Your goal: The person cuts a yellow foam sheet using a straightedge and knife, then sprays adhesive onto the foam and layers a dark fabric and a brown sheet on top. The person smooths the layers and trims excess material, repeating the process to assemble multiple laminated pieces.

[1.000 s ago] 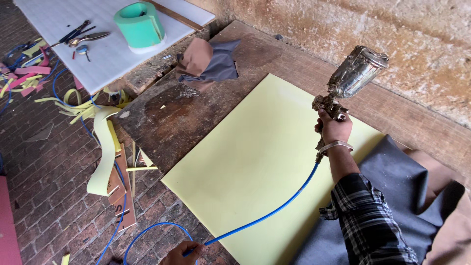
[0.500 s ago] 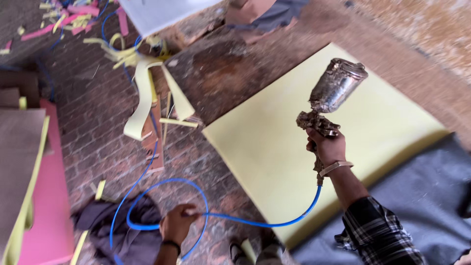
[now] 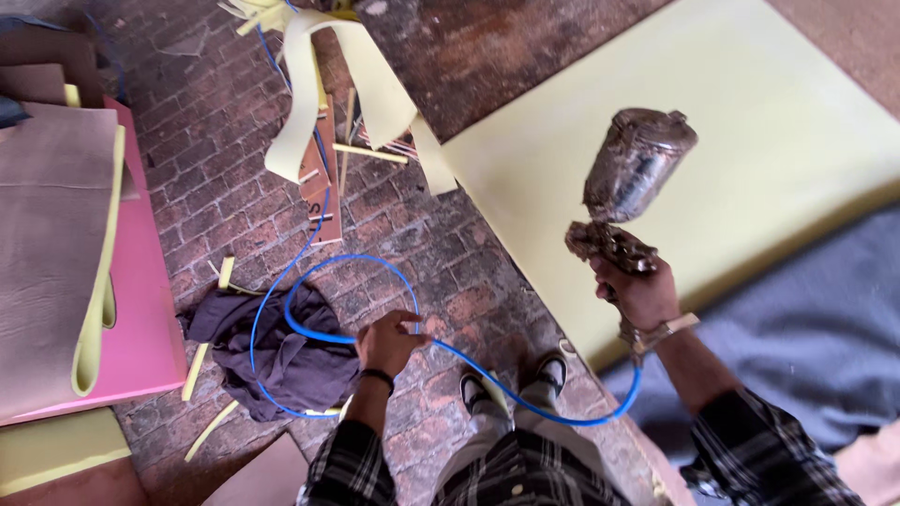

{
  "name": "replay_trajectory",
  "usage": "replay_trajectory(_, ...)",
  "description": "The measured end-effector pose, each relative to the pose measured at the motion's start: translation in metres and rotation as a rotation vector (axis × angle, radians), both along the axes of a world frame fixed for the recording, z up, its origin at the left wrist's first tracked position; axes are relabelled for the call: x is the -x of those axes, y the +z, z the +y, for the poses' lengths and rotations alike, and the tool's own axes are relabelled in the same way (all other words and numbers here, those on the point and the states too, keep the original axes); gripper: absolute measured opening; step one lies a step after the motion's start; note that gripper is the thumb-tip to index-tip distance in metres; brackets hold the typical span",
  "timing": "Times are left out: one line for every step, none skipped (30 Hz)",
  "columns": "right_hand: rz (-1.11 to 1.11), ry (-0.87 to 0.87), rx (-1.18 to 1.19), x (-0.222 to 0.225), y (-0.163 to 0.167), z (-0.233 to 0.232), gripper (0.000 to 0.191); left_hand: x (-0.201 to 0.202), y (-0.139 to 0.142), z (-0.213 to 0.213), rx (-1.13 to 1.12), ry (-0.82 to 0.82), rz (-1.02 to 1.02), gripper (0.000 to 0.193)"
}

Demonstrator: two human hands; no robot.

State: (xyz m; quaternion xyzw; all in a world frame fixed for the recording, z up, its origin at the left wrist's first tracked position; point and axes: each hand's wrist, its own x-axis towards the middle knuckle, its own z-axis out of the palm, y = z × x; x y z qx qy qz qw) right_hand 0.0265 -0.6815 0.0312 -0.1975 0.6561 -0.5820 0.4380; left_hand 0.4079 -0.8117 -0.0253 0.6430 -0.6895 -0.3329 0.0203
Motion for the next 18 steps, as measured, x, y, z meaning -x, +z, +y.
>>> replay_trajectory(0.011, -0.006, -0.032, -0.004, -0.007, 0.027, 0.035, 0.005, -0.003, 0.008, 0.002, -0.056, 0.015, 0.048)
replay_trajectory(0.021, -0.019, -0.059, -0.009, -0.014, 0.054, 0.036, 0.011, -0.006, 0.014, 0.009, -0.120, 0.031, 0.047)
replay_trajectory(0.037, -0.030, -0.155, -0.016, -0.020, 0.084, 0.031, 0.019, -0.008, 0.019, 0.014, -0.199, 0.054, 0.046)
replay_trajectory(0.061, -0.041, -0.256, -0.019, -0.023, 0.115, 0.027, 0.035, -0.012, 0.030, -0.015, -0.271, 0.058, 0.042)
replay_trajectory(0.082, -0.042, -0.354, -0.018, -0.025, 0.144, 0.025, 0.050, -0.014, 0.041, -0.040, -0.333, 0.061, 0.039)
replay_trajectory(0.054, -0.071, -0.301, -0.020, -0.029, 0.168, 0.024, 0.059, -0.015, 0.047, -0.057, -0.387, 0.052, 0.035)
replay_trajectory(0.028, -0.095, -0.244, -0.020, -0.030, 0.190, 0.024, 0.066, -0.016, 0.049, -0.077, -0.425, 0.081, 0.036)
replay_trajectory(0.011, -0.121, -0.189, -0.016, -0.030, 0.206, 0.024, 0.077, -0.016, 0.053, -0.097, -0.463, 0.117, 0.036)
replay_trajectory(0.049, -0.198, -0.233, -0.009, -0.029, 0.216, 0.023, 0.091, -0.017, 0.057, -0.119, -0.506, 0.158, 0.036)
replay_trajectory(0.086, -0.270, -0.275, -0.001, -0.026, 0.223, 0.022, 0.104, -0.018, 0.061, -0.114, -0.541, 0.138, 0.036)
replay_trajectory(0.115, -0.335, -0.309, 0.007, -0.023, 0.224, 0.021, 0.113, -0.017, 0.062, -0.102, -0.569, 0.110, 0.035)
replay_trajectory(0.144, -0.359, -0.255, 0.015, -0.019, 0.220, 0.024, 0.119, -0.016, 0.062, -0.086, -0.592, 0.078, 0.035)
replay_trajectory(0.176, -0.380, -0.201, 0.026, -0.013, 0.215, 0.028, 0.125, -0.014, 0.061, -0.087, -0.587, 0.069, 0.035)
replay_trajectory(0.206, -0.396, -0.143, 0.035, -0.005, 0.208, 0.034, 0.129, -0.011, 0.060, -0.087, -0.578, 0.060, 0.035)
replay_trajectory(0.170, -0.337, -0.140, 0.043, 0.002, 0.199, 0.030, 0.132, -0.009, 0.058, -0.083, -0.564, 0.048, 0.036)
replay_trajectory(0.136, -0.274, -0.135, 0.052, 0.010, 0.188, 0.026, 0.133, -0.006, 0.056, -0.091, -0.555, 0.039, 0.037)
replay_trajectory(0.105, -0.211, -0.128, 0.060, 0.020, 0.179, 0.024, 0.134, -0.001, 0.055, -0.097, -0.545, 0.033, 0.037)
replay_trajectory(0.153, -0.230, -0.123, 0.064, 0.026, 0.166, 0.027, 0.136, 0.002, 0.053, -0.099, -0.533, 0.030, 0.038)
